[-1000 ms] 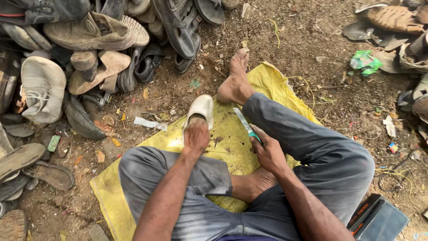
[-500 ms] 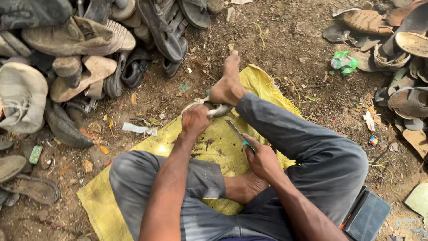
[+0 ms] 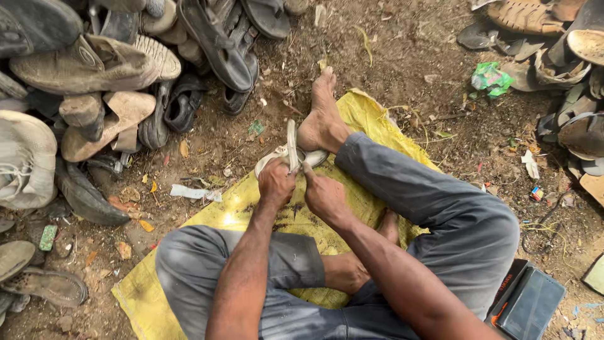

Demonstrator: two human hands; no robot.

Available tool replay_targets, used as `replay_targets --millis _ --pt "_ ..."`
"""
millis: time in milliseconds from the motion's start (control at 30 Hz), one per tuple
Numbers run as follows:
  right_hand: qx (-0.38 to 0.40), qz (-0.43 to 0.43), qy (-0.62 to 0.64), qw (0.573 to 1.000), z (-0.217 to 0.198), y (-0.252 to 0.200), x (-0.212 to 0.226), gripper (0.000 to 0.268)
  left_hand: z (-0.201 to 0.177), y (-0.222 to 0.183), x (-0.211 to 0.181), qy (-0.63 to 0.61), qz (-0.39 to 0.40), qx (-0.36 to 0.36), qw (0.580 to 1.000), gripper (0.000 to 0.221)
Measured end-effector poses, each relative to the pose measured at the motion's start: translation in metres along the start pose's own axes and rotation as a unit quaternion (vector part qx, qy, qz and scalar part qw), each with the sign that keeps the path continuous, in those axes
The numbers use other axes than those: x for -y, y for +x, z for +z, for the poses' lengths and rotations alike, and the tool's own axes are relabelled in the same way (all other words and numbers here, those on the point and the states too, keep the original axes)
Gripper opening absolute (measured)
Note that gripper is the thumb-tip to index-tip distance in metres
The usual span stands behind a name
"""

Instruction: The person cleans and scrapes old shoes and sandals by hand using a small scraping tool.

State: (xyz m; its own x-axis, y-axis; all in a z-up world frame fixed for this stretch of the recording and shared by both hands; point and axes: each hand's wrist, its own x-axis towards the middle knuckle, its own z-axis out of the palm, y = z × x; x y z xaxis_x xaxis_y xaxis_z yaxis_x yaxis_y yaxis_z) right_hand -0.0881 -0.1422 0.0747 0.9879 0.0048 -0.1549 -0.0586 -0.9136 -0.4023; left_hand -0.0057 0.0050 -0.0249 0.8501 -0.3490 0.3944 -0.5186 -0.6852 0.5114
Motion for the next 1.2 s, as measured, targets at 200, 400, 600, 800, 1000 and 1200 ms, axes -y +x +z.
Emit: replay_targets --millis 200,400,600,800,1000,1200 --pt "0.02 0.053 0.015 0.998 0.017 -0.059 -0.011 0.049 -0.044 0.014 -0.031 -0.128 -0.273 0.114 0.947 0.025" --pt "0.03 0.148 0.125 0.981 -0.005 -0.055 0.006 0.046 -0.071 0.028 -0.038 -0.208 -0.21 0.082 0.952 0.021" --pt "-0.114 0.059 0.258 0.958 0.014 -0.036 -0.002 0.037 -0.078 0.032 -0.044 -0.188 -0.274 0.12 0.935 0.019" --pt "0.04 0.203 0.454 0.867 0.027 0.003 0.01 0.045 -0.059 0.026 -0.027 -0.197 -0.226 0.068 0.951 0.015" --pt "-0.091 0.083 0.39 0.912 0.055 -0.036 0.024 0.034 -0.049 0.017 -0.018 -0.293 -0.213 -0.015 0.932 0.014" --pt "-0.056 0.156 0.389 0.906 0.056 -0.017 0.045 0.035 -0.057 0.018 -0.018 -0.375 -0.277 0.021 0.884 0.014"
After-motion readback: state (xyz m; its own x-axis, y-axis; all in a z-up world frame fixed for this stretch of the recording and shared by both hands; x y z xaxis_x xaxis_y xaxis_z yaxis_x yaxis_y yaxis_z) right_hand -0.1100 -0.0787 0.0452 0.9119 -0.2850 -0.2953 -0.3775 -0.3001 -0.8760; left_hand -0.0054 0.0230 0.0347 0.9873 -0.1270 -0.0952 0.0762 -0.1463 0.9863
